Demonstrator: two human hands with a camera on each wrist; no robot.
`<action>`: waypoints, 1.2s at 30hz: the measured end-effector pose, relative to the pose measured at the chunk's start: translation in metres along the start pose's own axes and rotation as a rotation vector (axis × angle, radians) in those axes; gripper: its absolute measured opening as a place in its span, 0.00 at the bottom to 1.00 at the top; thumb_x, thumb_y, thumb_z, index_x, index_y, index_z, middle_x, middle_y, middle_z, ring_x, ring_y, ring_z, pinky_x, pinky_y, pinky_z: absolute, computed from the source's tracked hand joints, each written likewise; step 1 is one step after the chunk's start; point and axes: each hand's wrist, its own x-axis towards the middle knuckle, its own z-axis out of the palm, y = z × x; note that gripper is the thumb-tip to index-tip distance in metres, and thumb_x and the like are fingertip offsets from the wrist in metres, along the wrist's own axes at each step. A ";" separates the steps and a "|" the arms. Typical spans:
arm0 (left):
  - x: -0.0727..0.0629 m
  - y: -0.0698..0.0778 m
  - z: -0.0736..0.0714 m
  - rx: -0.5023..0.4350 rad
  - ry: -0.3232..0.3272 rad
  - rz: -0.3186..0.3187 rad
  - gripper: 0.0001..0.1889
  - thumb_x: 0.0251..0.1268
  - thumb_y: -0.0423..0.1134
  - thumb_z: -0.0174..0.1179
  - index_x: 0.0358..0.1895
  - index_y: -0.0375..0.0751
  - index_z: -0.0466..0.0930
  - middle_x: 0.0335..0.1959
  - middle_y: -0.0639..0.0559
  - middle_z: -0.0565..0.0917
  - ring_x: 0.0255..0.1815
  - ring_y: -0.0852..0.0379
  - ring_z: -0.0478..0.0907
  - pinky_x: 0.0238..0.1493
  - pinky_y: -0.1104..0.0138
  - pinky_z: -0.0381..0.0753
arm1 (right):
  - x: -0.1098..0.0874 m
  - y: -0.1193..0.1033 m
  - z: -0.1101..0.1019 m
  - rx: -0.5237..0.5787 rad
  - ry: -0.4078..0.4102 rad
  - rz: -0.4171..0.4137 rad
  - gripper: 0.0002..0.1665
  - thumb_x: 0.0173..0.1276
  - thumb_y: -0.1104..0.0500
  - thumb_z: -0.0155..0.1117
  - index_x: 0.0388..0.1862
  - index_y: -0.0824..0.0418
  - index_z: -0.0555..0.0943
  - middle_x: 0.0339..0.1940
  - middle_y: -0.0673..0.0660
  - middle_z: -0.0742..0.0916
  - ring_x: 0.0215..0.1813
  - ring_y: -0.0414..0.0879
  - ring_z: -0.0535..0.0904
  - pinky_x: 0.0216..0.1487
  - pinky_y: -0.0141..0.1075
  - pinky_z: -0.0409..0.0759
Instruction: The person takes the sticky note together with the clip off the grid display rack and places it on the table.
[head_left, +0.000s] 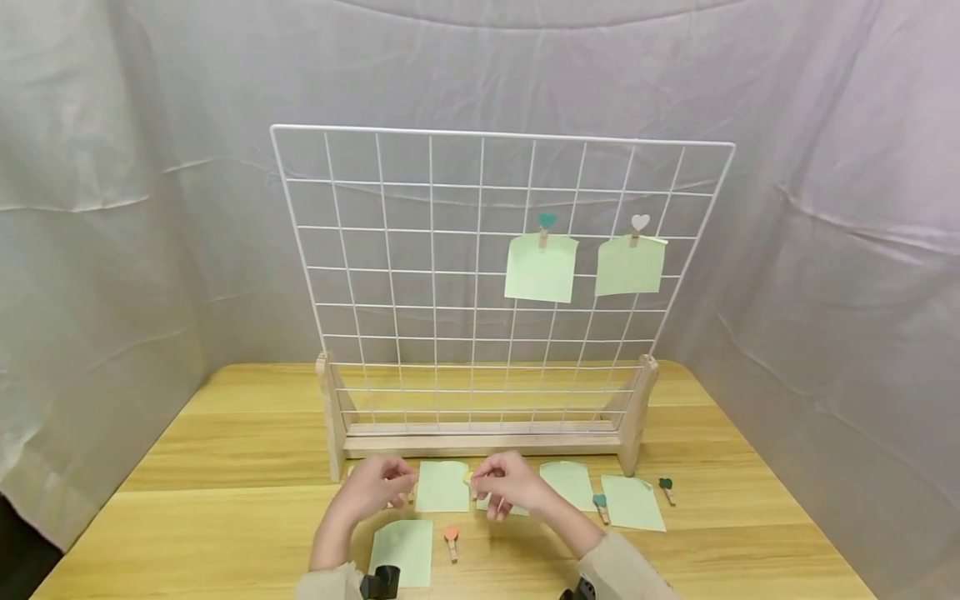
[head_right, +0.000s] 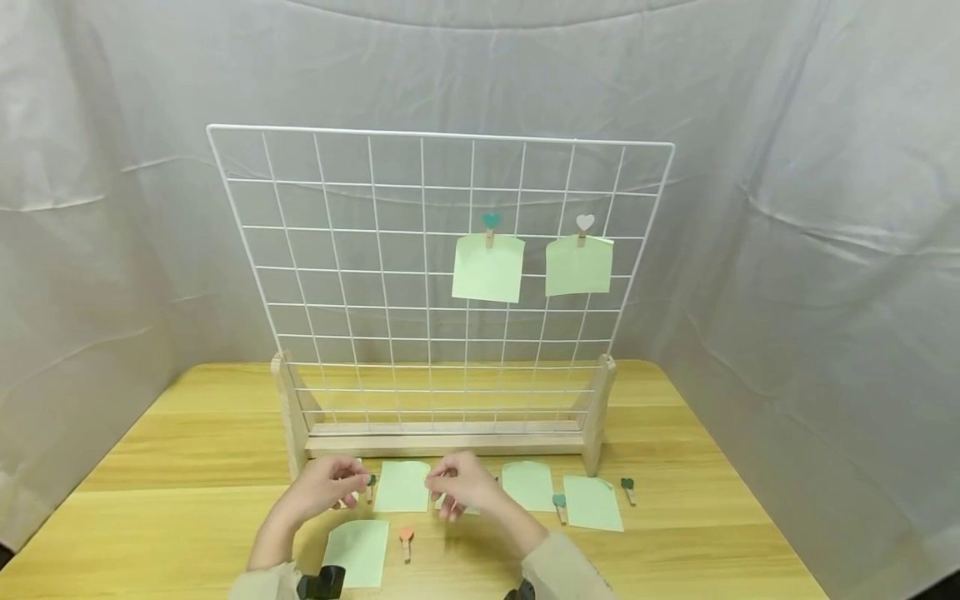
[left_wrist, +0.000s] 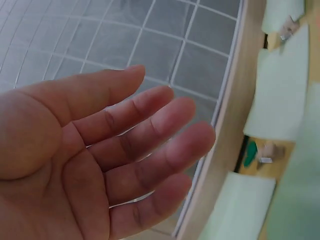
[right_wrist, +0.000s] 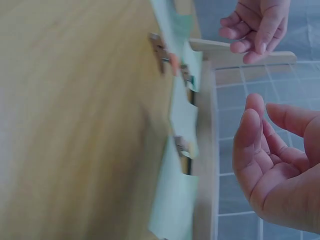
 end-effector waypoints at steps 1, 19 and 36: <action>0.002 0.002 0.001 0.005 -0.001 0.010 0.09 0.59 0.33 0.55 0.35 0.28 0.77 0.23 0.49 0.76 0.19 0.50 0.77 0.22 0.65 0.74 | 0.000 -0.002 -0.002 0.000 0.007 -0.006 0.12 0.62 0.64 0.57 0.38 0.76 0.75 0.24 0.63 0.80 0.14 0.40 0.75 0.14 0.28 0.74; 0.031 0.034 0.009 0.008 -0.022 0.126 0.08 0.60 0.33 0.55 0.37 0.30 0.78 0.23 0.49 0.79 0.20 0.50 0.77 0.25 0.63 0.75 | -0.001 -0.034 -0.024 -0.085 0.069 -0.108 0.13 0.64 0.61 0.56 0.39 0.73 0.75 0.25 0.61 0.79 0.16 0.42 0.75 0.16 0.33 0.76; 0.052 0.068 0.011 0.072 -0.054 0.199 0.08 0.61 0.33 0.55 0.37 0.30 0.78 0.26 0.49 0.79 0.20 0.54 0.76 0.25 0.67 0.76 | -0.012 -0.091 -0.036 -0.161 0.111 -0.222 0.09 0.63 0.68 0.53 0.37 0.75 0.75 0.22 0.58 0.78 0.17 0.50 0.75 0.19 0.42 0.77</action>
